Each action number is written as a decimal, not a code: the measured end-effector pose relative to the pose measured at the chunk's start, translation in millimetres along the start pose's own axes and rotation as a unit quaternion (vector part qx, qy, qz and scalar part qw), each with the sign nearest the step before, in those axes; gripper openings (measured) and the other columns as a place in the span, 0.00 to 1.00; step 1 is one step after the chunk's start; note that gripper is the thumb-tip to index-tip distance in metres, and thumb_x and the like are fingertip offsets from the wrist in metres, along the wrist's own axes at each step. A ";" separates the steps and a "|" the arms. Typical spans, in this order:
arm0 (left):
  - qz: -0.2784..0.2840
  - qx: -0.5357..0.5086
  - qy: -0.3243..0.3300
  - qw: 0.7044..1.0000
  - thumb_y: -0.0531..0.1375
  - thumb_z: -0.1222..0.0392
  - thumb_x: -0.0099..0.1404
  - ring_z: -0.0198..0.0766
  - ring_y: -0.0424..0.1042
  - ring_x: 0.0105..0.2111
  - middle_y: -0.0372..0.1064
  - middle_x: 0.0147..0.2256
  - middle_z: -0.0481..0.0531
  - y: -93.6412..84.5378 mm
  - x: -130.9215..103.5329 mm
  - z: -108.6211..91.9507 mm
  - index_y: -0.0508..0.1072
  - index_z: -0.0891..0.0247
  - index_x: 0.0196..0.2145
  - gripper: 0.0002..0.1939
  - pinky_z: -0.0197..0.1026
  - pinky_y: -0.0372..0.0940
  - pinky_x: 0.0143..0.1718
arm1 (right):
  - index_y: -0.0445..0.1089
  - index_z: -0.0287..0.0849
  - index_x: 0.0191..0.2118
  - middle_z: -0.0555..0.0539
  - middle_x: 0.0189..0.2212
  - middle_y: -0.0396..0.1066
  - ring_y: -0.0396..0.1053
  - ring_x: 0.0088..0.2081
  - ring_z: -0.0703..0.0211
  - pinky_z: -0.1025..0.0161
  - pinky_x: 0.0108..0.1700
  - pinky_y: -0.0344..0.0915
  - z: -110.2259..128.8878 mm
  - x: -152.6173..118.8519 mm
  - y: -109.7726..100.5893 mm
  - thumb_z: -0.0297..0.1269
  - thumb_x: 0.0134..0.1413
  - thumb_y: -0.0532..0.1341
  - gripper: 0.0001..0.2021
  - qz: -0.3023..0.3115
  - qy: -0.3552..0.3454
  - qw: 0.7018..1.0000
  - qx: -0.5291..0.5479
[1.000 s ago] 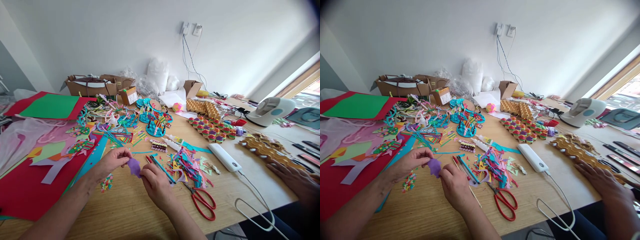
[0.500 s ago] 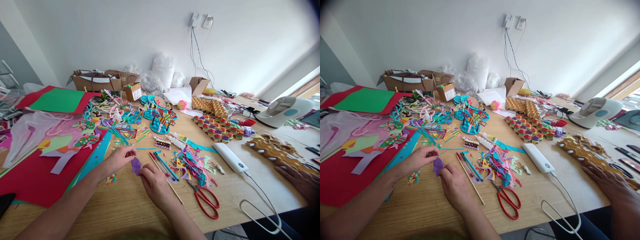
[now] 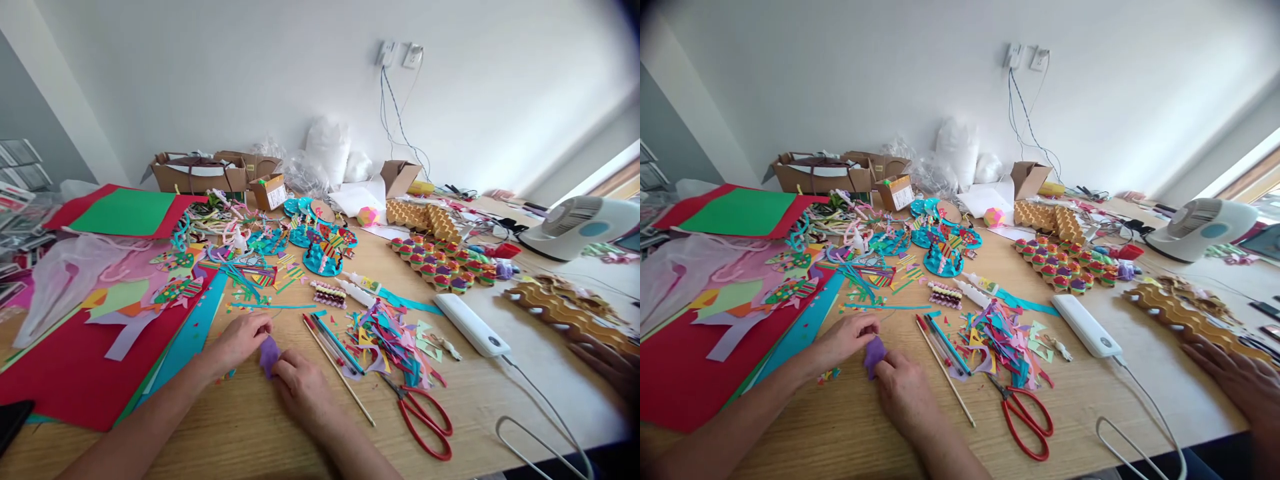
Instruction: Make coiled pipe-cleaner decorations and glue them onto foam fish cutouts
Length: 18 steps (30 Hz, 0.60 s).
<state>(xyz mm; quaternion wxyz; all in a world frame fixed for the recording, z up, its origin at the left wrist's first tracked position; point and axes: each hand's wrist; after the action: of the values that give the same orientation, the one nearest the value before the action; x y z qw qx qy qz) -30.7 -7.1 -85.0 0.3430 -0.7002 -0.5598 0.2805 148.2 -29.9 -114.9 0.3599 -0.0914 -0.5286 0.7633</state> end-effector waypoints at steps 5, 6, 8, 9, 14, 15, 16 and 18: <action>0.010 0.003 -0.010 1.000 0.50 0.69 0.52 0.36 0.64 0.29 0.66 0.26 0.47 4.4 1.2 6.7 0.66 0.62 0.25 0.07 0.35 0.56 0.30 | 0.66 0.42 0.31 0.50 0.31 0.67 0.63 0.30 0.64 0.69 0.29 0.54 -0.8 0.9 0.5 0.24 0.51 0.55 0.07 0.010 -0.003 1.000 0.002; 0.012 0.001 -0.011 1.000 0.50 0.69 0.52 0.36 0.64 0.29 0.66 0.26 0.47 5.0 1.5 8.0 0.66 0.63 0.25 0.07 0.35 0.56 0.30 | 0.66 0.42 0.31 0.50 0.31 0.67 0.63 0.30 0.64 0.69 0.29 0.54 -0.7 1.3 -0.1 0.24 0.51 0.54 0.07 0.013 -0.002 1.000 0.002; 0.015 -0.003 -0.014 1.000 0.50 0.68 0.52 0.36 0.63 0.28 0.65 0.26 0.47 5.9 2.0 9.8 0.66 0.63 0.25 0.06 0.35 0.56 0.30 | 0.66 0.42 0.31 0.50 0.31 0.67 0.63 0.31 0.64 0.70 0.30 0.54 0.0 1.9 -1.3 0.25 0.51 0.54 0.06 0.021 -0.001 1.000 0.002; 0.017 -0.005 -0.015 1.000 0.50 0.68 0.52 0.36 0.63 0.28 0.65 0.26 0.47 6.2 2.1 10.3 0.66 0.63 0.25 0.06 0.35 0.56 0.30 | 0.66 0.42 0.31 0.50 0.31 0.67 0.64 0.31 0.64 0.70 0.30 0.54 0.3 2.1 -1.6 0.25 0.51 0.54 0.06 0.024 -0.001 1.000 0.002; 0.023 -0.017 -0.019 0.999 0.50 0.68 0.52 0.36 0.64 0.29 0.66 0.27 0.47 8.0 2.0 12.3 0.66 0.62 0.25 0.06 0.35 0.56 0.30 | 0.65 0.42 0.31 0.50 0.31 0.67 0.64 0.31 0.63 0.70 0.31 0.55 0.4 1.5 0.6 0.27 0.53 0.53 0.06 0.023 -0.006 1.000 -0.001; 0.023 -0.018 -0.021 0.999 0.50 0.68 0.52 0.36 0.64 0.29 0.66 0.27 0.47 8.7 1.8 13.0 0.66 0.62 0.26 0.06 0.35 0.56 0.30 | 0.65 0.42 0.31 0.50 0.31 0.67 0.63 0.31 0.64 0.69 0.31 0.55 0.1 1.2 1.4 0.27 0.53 0.53 0.06 0.020 -0.008 1.000 -0.003; 0.022 -0.019 -0.022 0.999 0.50 0.68 0.52 0.36 0.64 0.29 0.66 0.27 0.47 9.5 1.6 13.9 0.66 0.62 0.26 0.06 0.35 0.56 0.30 | 0.65 0.42 0.30 0.50 0.31 0.66 0.63 0.31 0.64 0.69 0.30 0.55 -0.3 1.0 2.2 0.26 0.53 0.53 0.06 0.018 -0.009 1.000 -0.004; 0.020 -0.021 -0.025 0.999 0.50 0.68 0.52 0.36 0.64 0.29 0.66 0.27 0.47 11.3 1.4 15.6 0.66 0.62 0.25 0.06 0.35 0.56 0.30 | 0.65 0.42 0.30 0.50 0.30 0.66 0.63 0.31 0.64 0.69 0.30 0.54 -0.9 0.7 3.7 0.26 0.53 0.54 0.06 0.015 -0.010 1.000 -0.005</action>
<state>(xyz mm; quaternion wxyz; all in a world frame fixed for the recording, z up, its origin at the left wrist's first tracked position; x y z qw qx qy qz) -35.8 -4.7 -103.4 0.3088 -0.7107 -0.5601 0.2929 146.4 -29.4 -118.3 0.3427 -0.0940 -0.5347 0.7667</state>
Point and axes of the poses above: each hand's wrist, its own x-axis towards the middle knuckle, its own y-axis out of the palm, z = x × y
